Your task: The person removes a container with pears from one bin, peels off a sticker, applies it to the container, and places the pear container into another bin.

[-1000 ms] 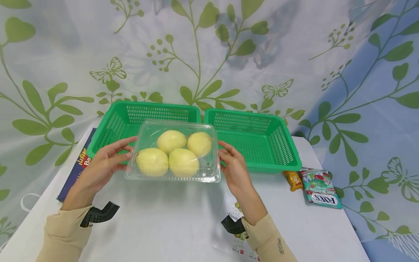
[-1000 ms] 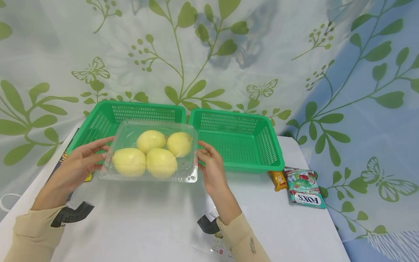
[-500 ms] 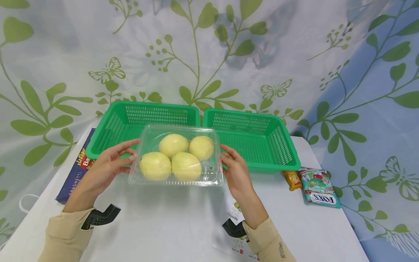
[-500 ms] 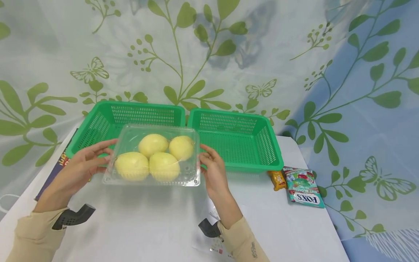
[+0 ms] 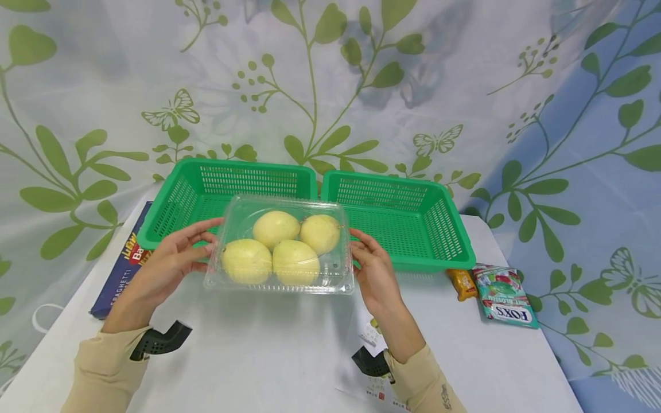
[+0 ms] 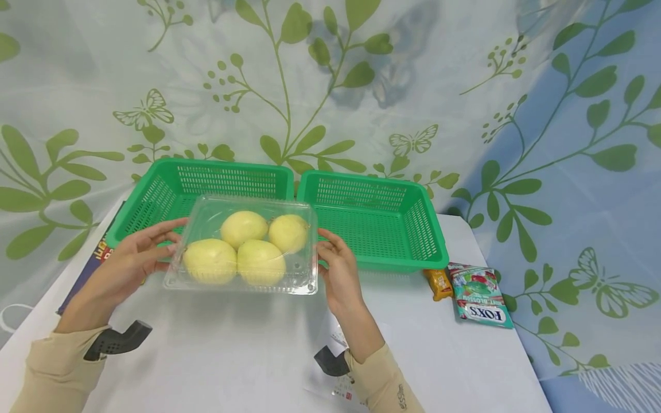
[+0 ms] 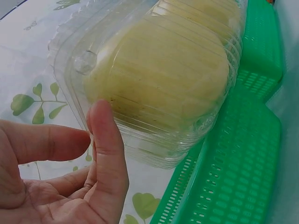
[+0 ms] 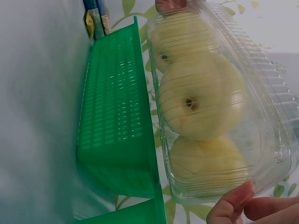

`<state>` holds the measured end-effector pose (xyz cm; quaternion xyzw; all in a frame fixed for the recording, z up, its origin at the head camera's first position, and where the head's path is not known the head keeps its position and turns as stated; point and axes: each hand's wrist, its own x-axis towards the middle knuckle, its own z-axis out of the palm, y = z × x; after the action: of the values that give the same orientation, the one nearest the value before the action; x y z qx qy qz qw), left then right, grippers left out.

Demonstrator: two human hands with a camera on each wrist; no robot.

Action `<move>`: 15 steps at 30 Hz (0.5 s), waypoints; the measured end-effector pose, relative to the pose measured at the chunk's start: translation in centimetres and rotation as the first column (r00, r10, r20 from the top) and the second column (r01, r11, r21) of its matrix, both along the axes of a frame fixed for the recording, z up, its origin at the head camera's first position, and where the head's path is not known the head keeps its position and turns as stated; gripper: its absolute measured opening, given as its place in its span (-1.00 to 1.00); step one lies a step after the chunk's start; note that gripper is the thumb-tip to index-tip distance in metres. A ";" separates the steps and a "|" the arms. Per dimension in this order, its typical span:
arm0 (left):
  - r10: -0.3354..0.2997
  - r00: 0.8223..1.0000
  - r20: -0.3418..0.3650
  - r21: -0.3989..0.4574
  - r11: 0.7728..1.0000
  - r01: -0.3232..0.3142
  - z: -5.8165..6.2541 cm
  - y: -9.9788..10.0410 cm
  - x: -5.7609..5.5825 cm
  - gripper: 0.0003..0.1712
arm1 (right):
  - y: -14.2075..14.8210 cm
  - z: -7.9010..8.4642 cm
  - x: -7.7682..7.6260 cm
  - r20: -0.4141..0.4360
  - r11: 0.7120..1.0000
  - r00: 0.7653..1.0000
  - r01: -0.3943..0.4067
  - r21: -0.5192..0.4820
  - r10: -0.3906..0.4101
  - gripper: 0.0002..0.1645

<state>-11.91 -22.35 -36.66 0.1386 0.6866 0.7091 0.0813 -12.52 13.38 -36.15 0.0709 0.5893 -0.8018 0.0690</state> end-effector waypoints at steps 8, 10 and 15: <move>0.001 1.000 -0.001 -0.060 0.998 -0.001 -0.3 -0.1 0.6 -0.40 | 0.2 0.0 0.5 0.011 1.000 1.000 -0.009 -0.007 0.009 -0.52; -0.007 1.000 -0.010 -0.046 0.999 0.007 -0.4 -0.1 0.9 -0.39 | 0.2 0.0 0.7 0.015 1.000 1.000 -0.009 -0.015 0.009 -0.53; -0.014 1.000 -0.024 -0.025 1.000 0.013 -0.5 -0.1 1.2 -0.39 | 0.3 -0.2 0.9 0.016 1.000 1.000 -0.004 -0.024 0.004 -0.54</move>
<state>-10.71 -22.42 -37.19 0.1507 0.6952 0.6983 0.0796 -11.65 13.66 -36.31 0.0752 0.5792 -0.8081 0.0763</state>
